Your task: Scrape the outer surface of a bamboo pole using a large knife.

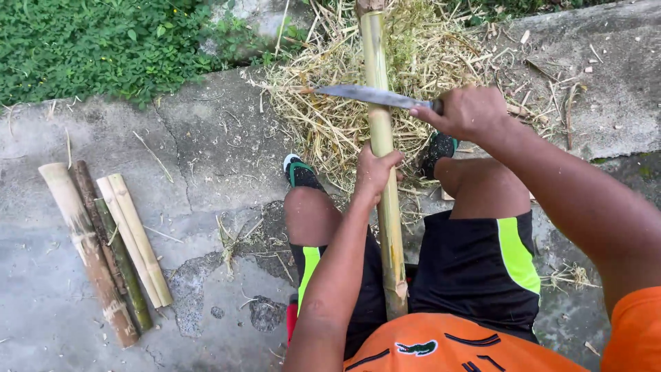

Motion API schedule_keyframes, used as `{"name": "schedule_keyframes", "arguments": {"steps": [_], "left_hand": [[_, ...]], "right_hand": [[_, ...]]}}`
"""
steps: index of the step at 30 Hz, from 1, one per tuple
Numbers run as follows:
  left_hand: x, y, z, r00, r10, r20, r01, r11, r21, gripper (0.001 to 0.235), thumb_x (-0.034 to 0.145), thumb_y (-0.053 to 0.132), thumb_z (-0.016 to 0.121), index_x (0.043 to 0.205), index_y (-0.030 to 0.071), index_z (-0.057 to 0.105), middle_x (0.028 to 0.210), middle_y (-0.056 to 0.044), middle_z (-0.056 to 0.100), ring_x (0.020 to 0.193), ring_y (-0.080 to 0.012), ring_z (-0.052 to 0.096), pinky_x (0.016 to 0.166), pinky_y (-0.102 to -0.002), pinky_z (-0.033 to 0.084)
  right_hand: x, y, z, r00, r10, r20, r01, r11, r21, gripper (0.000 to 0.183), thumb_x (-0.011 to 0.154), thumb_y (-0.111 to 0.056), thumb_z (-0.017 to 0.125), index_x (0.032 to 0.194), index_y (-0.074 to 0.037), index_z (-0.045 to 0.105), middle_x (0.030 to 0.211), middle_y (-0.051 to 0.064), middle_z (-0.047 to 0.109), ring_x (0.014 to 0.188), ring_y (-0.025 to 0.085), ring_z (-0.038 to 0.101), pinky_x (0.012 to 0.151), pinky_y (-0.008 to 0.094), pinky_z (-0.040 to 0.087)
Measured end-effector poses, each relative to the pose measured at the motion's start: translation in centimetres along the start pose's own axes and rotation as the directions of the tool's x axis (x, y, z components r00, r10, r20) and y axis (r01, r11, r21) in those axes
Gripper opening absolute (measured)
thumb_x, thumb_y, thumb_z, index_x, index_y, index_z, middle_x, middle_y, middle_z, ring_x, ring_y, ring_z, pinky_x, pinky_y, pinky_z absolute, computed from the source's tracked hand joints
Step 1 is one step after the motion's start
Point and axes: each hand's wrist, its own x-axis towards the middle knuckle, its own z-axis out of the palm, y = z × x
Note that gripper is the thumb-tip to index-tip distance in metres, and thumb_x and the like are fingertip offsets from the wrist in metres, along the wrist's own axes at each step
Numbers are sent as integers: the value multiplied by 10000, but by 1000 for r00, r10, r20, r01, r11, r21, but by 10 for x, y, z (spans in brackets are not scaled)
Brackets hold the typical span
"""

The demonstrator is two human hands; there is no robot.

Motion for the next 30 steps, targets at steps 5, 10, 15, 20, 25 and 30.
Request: {"name": "schedule_keyframes", "arguments": {"steps": [5, 10, 15, 20, 25, 30], "left_hand": [[20, 21, -15, 960, 225, -164, -207, 971, 121, 549, 877, 377, 708, 1225, 33, 458, 845, -38, 643, 638, -134, 674, 502, -277, 584], [55, 45, -30, 868, 345, -358, -277, 934, 227, 540, 1086, 463, 477, 935, -19, 669, 686, -14, 647, 591, -93, 612, 509, -241, 506], [88, 85, -36, 946, 241, -218, -221, 969, 110, 473, 1082, 417, 366, 880, 54, 592, 572, 11, 525, 448, -108, 511, 404, -290, 463], [137, 130, -48, 954, 225, -200, -211, 973, 90, 454, 1085, 386, 375, 915, 30, 599, 588, -25, 563, 455, -124, 557, 435, -301, 498], [79, 93, -57, 969, 174, -173, -163, 984, 78, 441, 1109, 343, 370, 928, 17, 605, 623, -41, 589, 488, -130, 557, 443, -300, 454], [72, 29, -53, 956, 244, -161, -273, 942, -195, 327, 1121, 267, 443, 988, 4, 585, 710, -52, 600, 559, -141, 580, 485, -308, 517]], "right_hand": [[-9, 16, 32, 999, 6, 52, -6, 1000, 1, 877, 911, -887, 217, 839, -147, 682, 544, -4, 531, 457, 123, 566, 440, 378, 532], [-9, 13, 14, 993, 36, 116, -30, 998, -48, 905, 908, -883, 201, 781, -140, 704, 481, -6, 481, 395, 88, 458, 383, 302, 393], [52, 24, 16, 991, 71, 110, -64, 996, -68, 884, 871, -900, 183, 684, -160, 628, 540, -47, 352, 446, 79, 322, 366, 293, 319], [86, 18, -11, 997, 15, -74, -15, 1000, 0, 935, 910, -907, 163, 643, -114, 580, 512, -33, 369, 419, 79, 303, 368, 289, 259], [40, 11, 6, 999, 15, 53, -15, 1000, 8, 987, 930, -898, 138, 701, -89, 655, 526, -46, 403, 421, 41, 326, 355, 273, 283], [28, 21, 30, 982, -31, 189, 61, 986, -156, 926, 889, -906, 128, 824, -161, 675, 555, -47, 378, 449, 59, 269, 364, 276, 305]]}}
